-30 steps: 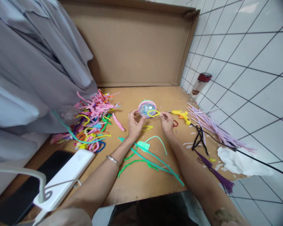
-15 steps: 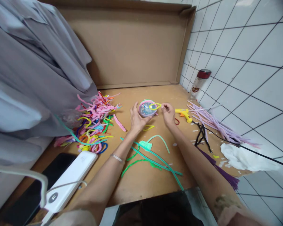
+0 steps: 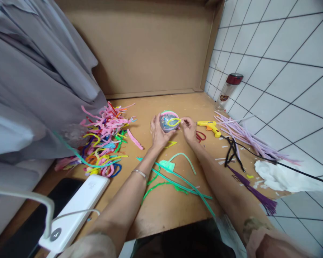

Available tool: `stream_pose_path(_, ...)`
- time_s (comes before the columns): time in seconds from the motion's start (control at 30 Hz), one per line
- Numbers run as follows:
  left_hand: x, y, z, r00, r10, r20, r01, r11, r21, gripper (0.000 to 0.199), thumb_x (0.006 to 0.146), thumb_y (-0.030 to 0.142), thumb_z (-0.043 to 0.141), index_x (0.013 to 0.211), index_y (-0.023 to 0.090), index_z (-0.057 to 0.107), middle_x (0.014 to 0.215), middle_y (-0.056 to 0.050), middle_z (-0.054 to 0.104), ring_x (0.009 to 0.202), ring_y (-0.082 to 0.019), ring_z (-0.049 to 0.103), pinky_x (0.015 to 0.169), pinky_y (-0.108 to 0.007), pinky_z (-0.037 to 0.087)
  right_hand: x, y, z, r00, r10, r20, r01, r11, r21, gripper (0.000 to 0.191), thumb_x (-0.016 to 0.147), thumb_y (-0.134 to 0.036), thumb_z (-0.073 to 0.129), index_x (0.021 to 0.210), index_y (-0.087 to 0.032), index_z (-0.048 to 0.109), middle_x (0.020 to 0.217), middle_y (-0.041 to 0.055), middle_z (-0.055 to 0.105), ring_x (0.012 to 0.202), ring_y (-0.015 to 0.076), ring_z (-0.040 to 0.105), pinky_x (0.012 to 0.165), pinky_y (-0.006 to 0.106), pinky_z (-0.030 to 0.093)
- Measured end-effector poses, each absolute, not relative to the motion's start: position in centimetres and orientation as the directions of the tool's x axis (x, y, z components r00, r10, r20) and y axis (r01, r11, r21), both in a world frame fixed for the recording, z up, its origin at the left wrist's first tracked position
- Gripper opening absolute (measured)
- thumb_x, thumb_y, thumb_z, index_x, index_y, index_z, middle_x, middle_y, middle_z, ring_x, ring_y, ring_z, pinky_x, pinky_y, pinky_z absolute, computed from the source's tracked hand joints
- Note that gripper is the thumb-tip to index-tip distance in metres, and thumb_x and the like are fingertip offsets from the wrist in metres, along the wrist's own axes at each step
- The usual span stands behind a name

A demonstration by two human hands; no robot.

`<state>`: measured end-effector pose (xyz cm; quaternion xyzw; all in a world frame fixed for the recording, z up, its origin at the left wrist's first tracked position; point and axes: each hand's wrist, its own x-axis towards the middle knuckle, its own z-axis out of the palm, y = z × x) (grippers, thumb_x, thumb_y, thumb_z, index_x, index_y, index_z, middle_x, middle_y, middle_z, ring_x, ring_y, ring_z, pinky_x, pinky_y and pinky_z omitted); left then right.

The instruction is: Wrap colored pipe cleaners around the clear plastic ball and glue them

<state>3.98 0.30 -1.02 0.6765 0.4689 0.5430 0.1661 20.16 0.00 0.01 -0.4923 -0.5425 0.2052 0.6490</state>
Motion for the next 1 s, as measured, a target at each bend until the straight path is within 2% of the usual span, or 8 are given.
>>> stream_pose_path(0.23,3.69,0.47,-1.24,0.018,0.812,0.584,0.409,-0.539,0.737,0.101,0.062,0.050,0.088,0.148,0.023,0.041,0.151,-0.017,0.043,0.144,-0.037,0.042,0.120,-0.055,0.035,19.57,-0.34,0.13,0.321,0.845,0.428,0.212,0.376,-0.902,0.013,0.077,-0.033,0.057,0.077,-0.021,0.063,0.074,0.0019,0.067,0.071,0.0187,0.061,0.070,0.032,0.051)
stream_pose_path(0.67,4.06,0.50,-1.04,-0.033,0.826,0.562,0.349,-0.517,0.781,0.094,0.067,0.053,0.085,0.146,0.025,0.042,0.146,-0.015,0.047,0.140,-0.033,0.047,0.120,-0.051,0.036,19.38,0.12,0.24,0.380,0.856,0.351,0.157,0.315,-0.936,0.009,0.075,-0.028,0.054,0.071,-0.023,0.060,0.067,-0.0003,0.066,0.066,0.0170,0.060,0.066,0.029,0.050)
stream_pose_path(1.0,4.02,0.48,-0.66,-0.034,0.852,0.522,0.333,-0.483,0.810,0.097,0.064,0.054,0.086,0.145,0.025,0.043,0.143,-0.014,0.047,0.139,-0.032,0.048,0.119,-0.049,0.037,19.80,0.60,-0.17,0.373,0.859,0.351,0.283,0.255,-0.925,0.009,0.075,-0.019,0.057,0.067,-0.023,0.059,0.064,-0.0022,0.065,0.062,0.0159,0.058,0.066,0.028,0.046)
